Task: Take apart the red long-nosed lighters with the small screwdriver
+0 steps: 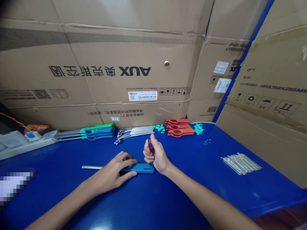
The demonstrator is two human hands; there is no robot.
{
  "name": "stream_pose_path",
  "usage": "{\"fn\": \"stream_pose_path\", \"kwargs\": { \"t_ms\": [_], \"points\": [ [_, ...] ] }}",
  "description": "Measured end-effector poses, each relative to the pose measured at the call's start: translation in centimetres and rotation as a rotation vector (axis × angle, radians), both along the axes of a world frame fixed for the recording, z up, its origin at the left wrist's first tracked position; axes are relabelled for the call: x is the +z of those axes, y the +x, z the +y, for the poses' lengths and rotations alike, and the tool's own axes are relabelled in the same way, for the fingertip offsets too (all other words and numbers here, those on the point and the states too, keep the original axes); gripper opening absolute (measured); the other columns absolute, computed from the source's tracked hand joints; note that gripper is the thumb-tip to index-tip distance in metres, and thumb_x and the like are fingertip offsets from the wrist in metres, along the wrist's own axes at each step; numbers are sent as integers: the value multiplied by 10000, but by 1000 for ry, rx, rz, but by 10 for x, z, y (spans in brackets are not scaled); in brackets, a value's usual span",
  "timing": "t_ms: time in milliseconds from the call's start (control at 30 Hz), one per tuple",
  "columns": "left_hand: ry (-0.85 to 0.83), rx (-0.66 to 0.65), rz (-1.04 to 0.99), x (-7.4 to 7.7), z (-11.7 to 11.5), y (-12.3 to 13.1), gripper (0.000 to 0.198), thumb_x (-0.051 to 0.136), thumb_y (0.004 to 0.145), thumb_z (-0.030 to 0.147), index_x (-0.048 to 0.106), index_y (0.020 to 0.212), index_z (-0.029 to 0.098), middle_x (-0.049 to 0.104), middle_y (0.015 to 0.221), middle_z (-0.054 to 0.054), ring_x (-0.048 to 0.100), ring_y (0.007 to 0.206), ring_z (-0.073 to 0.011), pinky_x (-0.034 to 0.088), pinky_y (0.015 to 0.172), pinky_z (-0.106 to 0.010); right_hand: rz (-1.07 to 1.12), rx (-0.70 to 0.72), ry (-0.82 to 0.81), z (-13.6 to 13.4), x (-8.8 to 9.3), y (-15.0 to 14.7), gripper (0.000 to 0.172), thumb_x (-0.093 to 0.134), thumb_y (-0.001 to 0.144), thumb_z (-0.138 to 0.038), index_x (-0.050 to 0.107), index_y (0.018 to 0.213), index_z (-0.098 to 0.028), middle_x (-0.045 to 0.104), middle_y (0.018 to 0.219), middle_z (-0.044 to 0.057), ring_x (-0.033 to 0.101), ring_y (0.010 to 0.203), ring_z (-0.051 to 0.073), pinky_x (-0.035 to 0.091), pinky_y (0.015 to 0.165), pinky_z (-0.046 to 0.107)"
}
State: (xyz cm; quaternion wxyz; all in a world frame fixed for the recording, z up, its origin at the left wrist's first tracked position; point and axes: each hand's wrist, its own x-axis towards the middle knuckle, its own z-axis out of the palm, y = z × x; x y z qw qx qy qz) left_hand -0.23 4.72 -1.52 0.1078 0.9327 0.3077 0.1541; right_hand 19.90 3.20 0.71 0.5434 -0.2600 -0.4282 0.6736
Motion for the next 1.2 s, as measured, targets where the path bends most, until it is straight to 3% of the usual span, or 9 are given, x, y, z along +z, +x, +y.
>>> {"fn": "stream_pose_path", "kwargs": {
  "t_ms": [367,433,567,733,833,1000,1100,1200],
  "points": [
    [17,4,-7,-1,0,0,334,526,931,414,620,1193,229,582,1011,-85,561,959,-231,479,906,-408,-3,4,43,-2,-3,-1,542,521,817,-623,366,523,-195,217,499,-78,148,439,72,121,433,237],
    [14,7,-1,-1,0,-1,336,523,933,415,618,1196,231,582,1010,-86,558,959,-233,482,899,-409,-60,-29,98,0,-4,1,523,485,848,-601,396,532,-195,273,502,-67,210,437,75,179,437,239],
    [27,15,-9,-1,-1,-1,339,532,926,423,626,1193,236,585,1005,-84,559,946,-231,492,880,-396,-338,-225,360,1,2,7,343,588,840,-467,519,652,-188,486,622,-15,450,565,116,368,542,265],
    [38,21,-25,-1,-1,-1,339,549,917,430,637,1187,245,588,999,-79,565,937,-224,498,867,-377,-582,-516,601,-6,12,17,119,608,865,-297,542,935,-227,568,765,-9,558,619,130,473,594,277],
    [35,20,-25,-1,-1,-1,338,548,918,430,637,1187,246,587,999,-80,565,936,-225,497,871,-382,-804,-635,776,-9,15,26,90,553,884,-225,592,965,-221,640,805,20,612,672,151,505,642,296],
    [22,15,-7,-1,0,-1,339,526,930,427,624,1198,243,580,1016,-82,562,941,-226,496,874,-392,-915,-602,919,-11,22,36,179,483,904,-162,657,896,-205,691,792,27,642,673,148,530,640,292],
    [21,14,4,0,0,-1,338,520,932,432,623,1194,246,577,1017,-80,563,933,-223,493,879,-391,-897,-613,1004,-13,25,34,69,640,844,-232,706,854,-215,671,855,53,638,745,174,544,686,330],
    [25,15,11,0,0,-1,337,518,933,433,619,1197,248,576,1021,-79,563,940,-225,492,878,-387,-812,-602,905,-15,24,30,104,707,805,-265,714,904,-235,671,840,43,633,684,161,559,634,325]
  ]
}}
